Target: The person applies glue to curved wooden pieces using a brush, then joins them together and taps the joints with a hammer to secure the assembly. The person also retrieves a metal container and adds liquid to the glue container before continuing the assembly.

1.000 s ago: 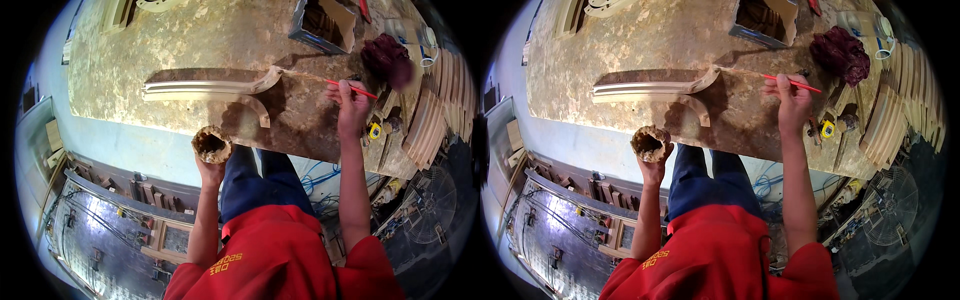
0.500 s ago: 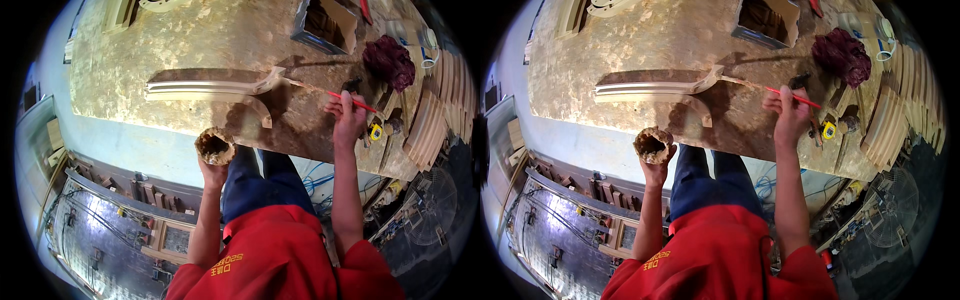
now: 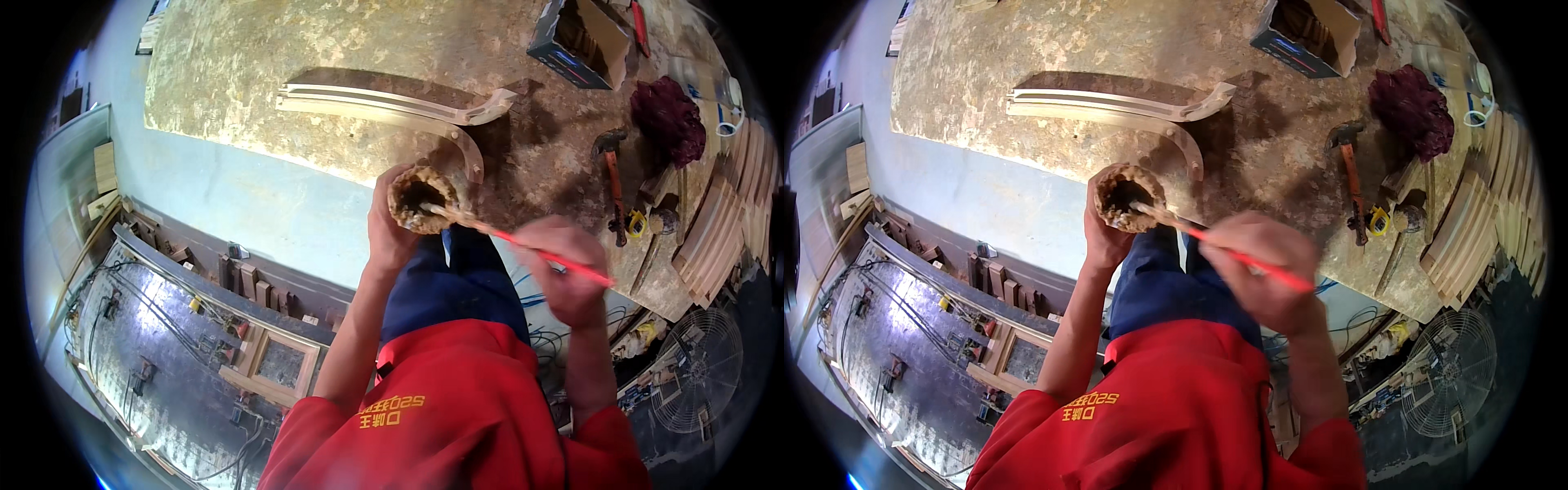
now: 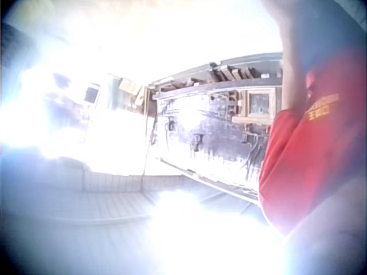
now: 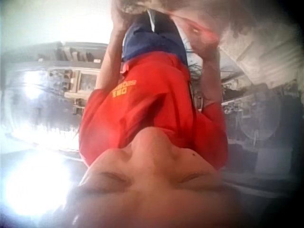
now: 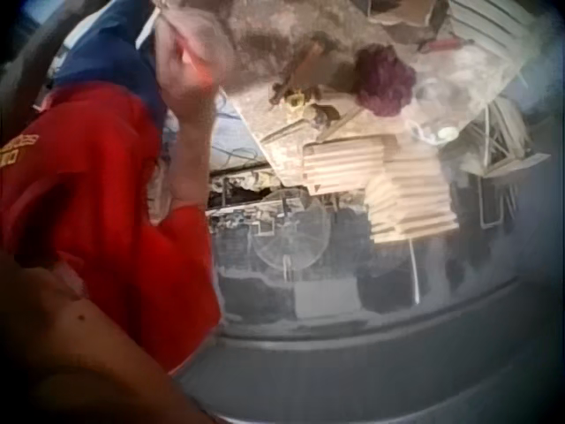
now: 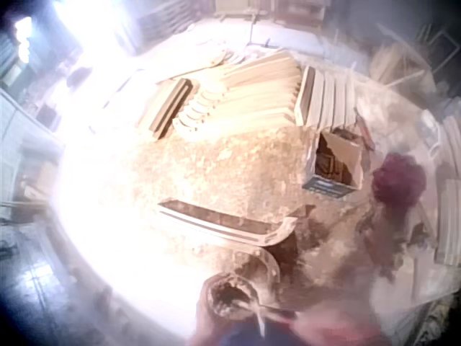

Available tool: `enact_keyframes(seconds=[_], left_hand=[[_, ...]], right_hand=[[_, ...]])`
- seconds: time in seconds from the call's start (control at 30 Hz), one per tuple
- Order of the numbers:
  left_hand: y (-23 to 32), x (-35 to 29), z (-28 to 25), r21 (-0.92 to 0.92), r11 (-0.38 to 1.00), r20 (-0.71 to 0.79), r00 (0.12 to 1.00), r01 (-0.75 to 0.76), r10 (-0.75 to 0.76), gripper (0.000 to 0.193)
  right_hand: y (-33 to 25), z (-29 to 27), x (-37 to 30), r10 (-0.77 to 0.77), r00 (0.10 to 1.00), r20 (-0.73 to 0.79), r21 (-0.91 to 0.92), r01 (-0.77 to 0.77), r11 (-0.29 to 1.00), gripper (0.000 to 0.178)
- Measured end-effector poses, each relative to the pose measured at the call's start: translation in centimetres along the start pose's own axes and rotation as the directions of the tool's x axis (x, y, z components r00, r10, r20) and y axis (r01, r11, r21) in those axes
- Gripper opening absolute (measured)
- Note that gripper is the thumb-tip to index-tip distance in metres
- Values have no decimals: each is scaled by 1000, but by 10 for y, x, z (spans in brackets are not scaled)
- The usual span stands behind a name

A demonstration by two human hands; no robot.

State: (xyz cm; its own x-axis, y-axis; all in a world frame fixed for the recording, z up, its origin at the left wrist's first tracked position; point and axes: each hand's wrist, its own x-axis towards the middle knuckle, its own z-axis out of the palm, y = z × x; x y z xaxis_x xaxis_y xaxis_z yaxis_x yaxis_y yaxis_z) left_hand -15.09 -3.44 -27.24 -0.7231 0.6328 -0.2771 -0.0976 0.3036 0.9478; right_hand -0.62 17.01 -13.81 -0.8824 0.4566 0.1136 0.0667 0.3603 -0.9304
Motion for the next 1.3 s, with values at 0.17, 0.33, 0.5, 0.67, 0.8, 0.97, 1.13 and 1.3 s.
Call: enact_keyframes(seconds=[0.17,0.33,0.5,0.67,0.8,0.97,1.13,1.3], left_hand=[[19,-2,14,218,954,15,978,-207,208,65],[15,-13,21,365,884,-13,948,-292,318,59],[14,-18,23,352,912,-85,963,-212,257,58],[14,-15,24,373,915,-91,975,-157,205,59],[2,-13,23,340,940,-124,990,-20,66,57],[-15,-21,12,202,979,-139,990,41,-13,60],[-20,-31,2,197,977,-122,991,76,-52,61],[-29,-38,-4,197,975,-154,985,103,-73,58]], right_hand=[[9,42,18,-5,982,191,-140,32,990,16],[10,51,9,63,987,149,-177,-36,984,10],[20,47,-13,486,871,75,317,-483,816,8],[30,21,-43,586,787,-192,535,-416,735,12],[43,-5,-57,681,692,-238,670,-391,631,14],[102,-20,-55,723,641,-258,759,-328,562,17],[130,0,-31,681,679,-275,672,-371,641,21],[130,-2,-38,620,732,-282,567,-394,724,20]])
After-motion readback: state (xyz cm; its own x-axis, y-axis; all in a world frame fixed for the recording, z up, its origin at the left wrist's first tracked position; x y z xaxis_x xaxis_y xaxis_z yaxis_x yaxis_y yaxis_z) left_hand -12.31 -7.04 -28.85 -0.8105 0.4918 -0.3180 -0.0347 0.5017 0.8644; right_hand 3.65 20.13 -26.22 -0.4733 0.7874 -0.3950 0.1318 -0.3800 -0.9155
